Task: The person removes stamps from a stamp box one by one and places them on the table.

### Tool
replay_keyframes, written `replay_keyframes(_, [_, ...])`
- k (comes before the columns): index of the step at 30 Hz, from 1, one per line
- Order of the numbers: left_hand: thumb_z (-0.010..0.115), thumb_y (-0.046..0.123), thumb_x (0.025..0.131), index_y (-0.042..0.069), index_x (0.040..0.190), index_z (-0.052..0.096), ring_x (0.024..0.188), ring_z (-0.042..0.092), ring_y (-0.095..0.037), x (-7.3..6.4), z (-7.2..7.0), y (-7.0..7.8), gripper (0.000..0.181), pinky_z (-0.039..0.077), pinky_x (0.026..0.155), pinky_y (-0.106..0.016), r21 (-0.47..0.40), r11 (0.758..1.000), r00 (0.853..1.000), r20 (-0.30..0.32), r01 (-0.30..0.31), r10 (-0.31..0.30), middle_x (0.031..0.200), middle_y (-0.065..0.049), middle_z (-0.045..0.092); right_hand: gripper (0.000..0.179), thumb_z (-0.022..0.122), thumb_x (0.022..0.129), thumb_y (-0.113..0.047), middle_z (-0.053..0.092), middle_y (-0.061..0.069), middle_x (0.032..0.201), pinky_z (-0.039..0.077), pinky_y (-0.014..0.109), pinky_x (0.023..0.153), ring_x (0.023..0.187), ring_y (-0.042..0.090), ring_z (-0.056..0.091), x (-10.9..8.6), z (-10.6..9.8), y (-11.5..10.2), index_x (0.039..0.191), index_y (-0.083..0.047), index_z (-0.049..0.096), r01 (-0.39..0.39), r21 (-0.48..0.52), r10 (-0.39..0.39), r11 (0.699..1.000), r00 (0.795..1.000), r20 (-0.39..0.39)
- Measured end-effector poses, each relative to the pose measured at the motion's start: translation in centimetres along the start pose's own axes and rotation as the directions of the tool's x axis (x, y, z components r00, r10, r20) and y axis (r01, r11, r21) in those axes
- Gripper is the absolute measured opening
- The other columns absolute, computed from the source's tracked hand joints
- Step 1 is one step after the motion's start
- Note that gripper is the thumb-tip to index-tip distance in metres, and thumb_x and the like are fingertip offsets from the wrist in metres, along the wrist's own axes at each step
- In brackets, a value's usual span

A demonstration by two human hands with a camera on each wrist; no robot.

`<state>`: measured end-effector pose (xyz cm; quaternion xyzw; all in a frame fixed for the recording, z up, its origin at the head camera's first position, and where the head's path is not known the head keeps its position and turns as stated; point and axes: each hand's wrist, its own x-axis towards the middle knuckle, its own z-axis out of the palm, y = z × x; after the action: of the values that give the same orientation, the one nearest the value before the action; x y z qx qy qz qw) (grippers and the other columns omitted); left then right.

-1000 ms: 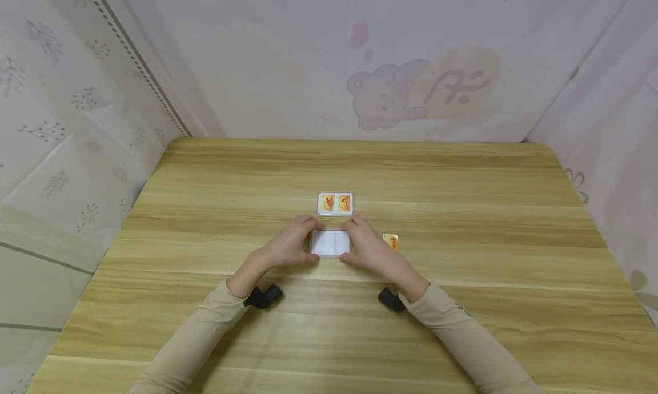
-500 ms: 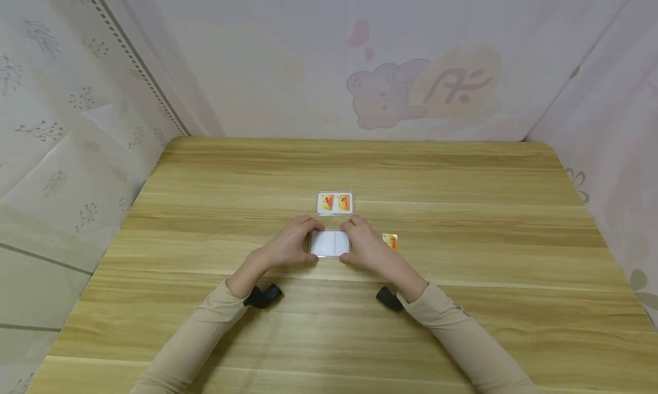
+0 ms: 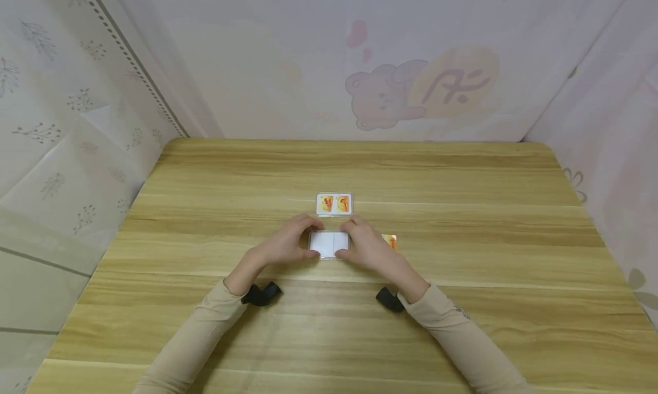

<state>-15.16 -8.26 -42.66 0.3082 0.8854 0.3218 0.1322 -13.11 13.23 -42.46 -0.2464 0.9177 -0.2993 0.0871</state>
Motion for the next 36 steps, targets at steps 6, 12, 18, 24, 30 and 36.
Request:
replay_keyframes(6, [0.072,0.006,0.079,-0.007,0.112,0.058,0.104,0.053,-0.029,0.3,-0.6,-0.5,0.037,0.042,0.093,-0.039,-0.096,0.995,0.996,-0.087,0.013,-0.022,0.109,-0.016,0.058,0.047,0.074,0.081,-0.016,0.056,0.019,0.111,0.048,0.041,0.082,0.096,0.029,0.056,0.2,-0.8,0.9,0.117,0.008,0.055,0.009,0.031,-0.007,0.999,0.998,-0.061])
replay_keyframes(12, [0.069,0.001,0.080,-0.011,0.110,0.058,0.100,0.054,-0.034,1.2,-1.1,-1.0,0.035,0.045,0.089,-0.042,-0.166,0.986,0.971,-0.237,0.001,-0.041,0.105,-0.022,0.059,0.046,0.071,0.083,-0.015,0.054,0.023,0.114,0.047,0.046,0.086,0.103,0.035,0.054,0.6,-1.7,1.3,0.118,0.009,0.054,0.022,0.065,-0.017,0.998,0.997,-0.071])
replay_keyframes(18, [0.071,0.000,0.076,-0.013,0.112,0.055,0.101,0.053,-0.036,2.2,-1.5,-1.6,0.041,0.044,0.089,-0.043,-0.178,0.984,0.950,-0.305,0.011,-0.066,0.109,-0.025,0.057,0.046,0.070,0.084,-0.012,0.054,0.026,0.114,0.046,0.048,0.086,0.104,0.039,0.053,1.4,-2.1,1.7,0.119,0.011,0.053,0.048,0.087,-0.040,0.995,0.995,-0.095])
replay_keyframes(24, [0.073,0.003,0.074,-0.013,0.118,0.051,0.105,0.050,-0.037,3.0,-1.8,-2.1,0.052,0.042,0.090,-0.044,-0.137,0.990,0.951,-0.298,0.040,-0.080,0.116,-0.025,0.053,0.048,0.070,0.083,-0.011,0.053,0.026,0.116,0.046,0.048,0.086,0.105,0.039,0.051,2.2,-2.7,2.0,0.122,0.011,0.051,0.031,0.082,-0.022,0.996,0.994,-0.110])
replay_keyframes(30, [0.077,0.008,0.073,-0.011,0.126,0.046,0.112,0.048,-0.035,3.9,-2.1,-2.2,0.064,0.038,0.097,-0.042,-0.119,0.988,0.961,-0.247,0.097,-0.124,0.124,-0.023,0.050,0.050,0.069,0.084,-0.011,0.053,0.027,0.117,0.043,0.049,0.089,0.106,0.039,0.050,3.2,-3.0,2.1,0.124,0.011,0.050,0.043,0.085,-0.032,0.995,0.992,-0.119])
replay_keyframes(36, [0.079,0.011,0.072,-0.010,0.131,0.042,0.115,0.045,-0.033,4.6,-2.2,-2.2,0.073,0.037,0.098,-0.040,-0.111,0.981,0.966,-0.190,0.158,-0.177,0.127,-0.023,0.047,0.049,0.070,0.083,-0.011,0.054,0.024,0.117,0.042,0.048,0.090,0.107,0.037,0.050,4.2,-2.9,2.2,0.124,0.009,0.051,0.007,0.071,0.002,0.997,0.993,-0.118])
